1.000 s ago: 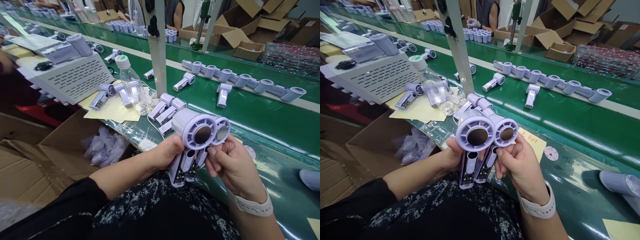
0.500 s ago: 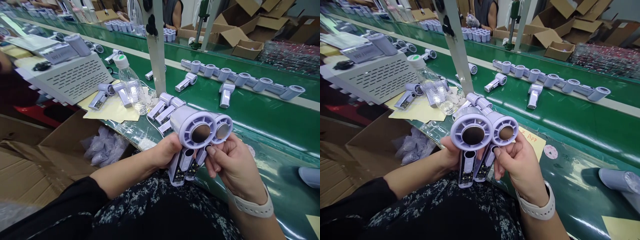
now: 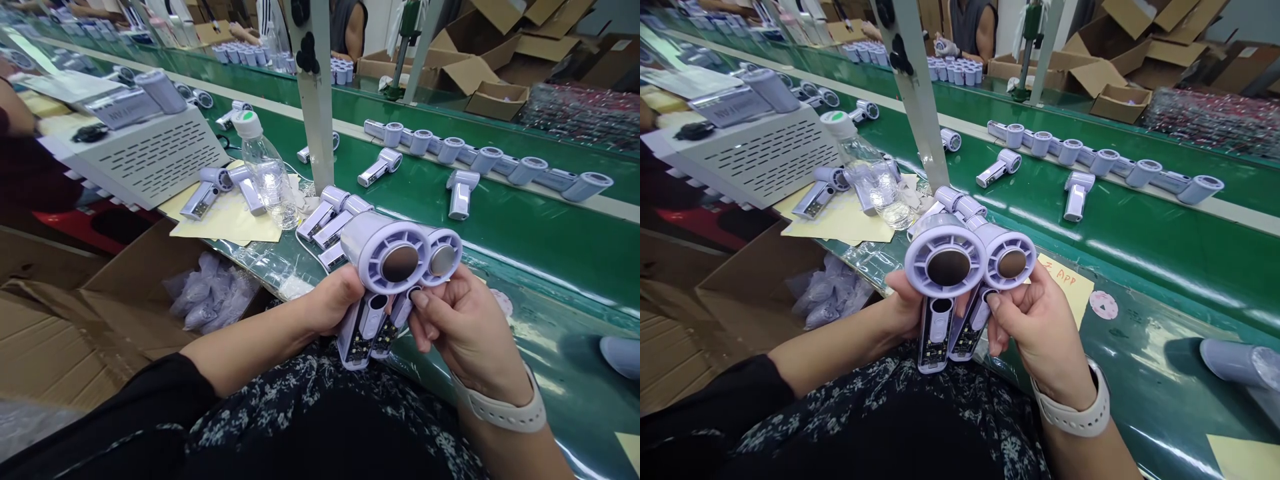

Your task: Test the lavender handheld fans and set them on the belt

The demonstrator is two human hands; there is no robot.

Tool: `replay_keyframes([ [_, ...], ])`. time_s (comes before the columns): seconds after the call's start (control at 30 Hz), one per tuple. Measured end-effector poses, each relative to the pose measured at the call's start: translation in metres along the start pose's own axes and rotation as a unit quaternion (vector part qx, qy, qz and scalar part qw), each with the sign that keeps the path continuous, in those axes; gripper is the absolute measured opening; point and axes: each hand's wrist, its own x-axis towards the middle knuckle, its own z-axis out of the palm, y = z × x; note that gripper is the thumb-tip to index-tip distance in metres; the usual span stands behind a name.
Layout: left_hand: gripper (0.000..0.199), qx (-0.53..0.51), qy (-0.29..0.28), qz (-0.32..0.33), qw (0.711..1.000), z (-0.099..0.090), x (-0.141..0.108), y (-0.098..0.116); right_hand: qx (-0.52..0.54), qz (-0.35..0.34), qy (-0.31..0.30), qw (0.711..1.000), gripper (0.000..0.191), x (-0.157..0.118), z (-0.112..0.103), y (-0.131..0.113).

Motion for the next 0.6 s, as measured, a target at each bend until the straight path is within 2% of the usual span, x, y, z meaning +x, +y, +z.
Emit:
replay_keyframes([
  [0.4, 0.092, 0.029, 0.023, 0.003, 0.999, -0.0008, -0.0001, -0.0021, -0.007, 0.009, 0.002, 1.000, 0.038, 0.0003, 0.0003, 0.0002],
  [0.6, 0.092, 0.025, 0.024, -0.023, 0.999, 0.0002, -0.0012, -0.0055, -0.003, 0.013, -0.007, 1.000, 0.034, 0.0005, -0.0024, 0.0033],
])
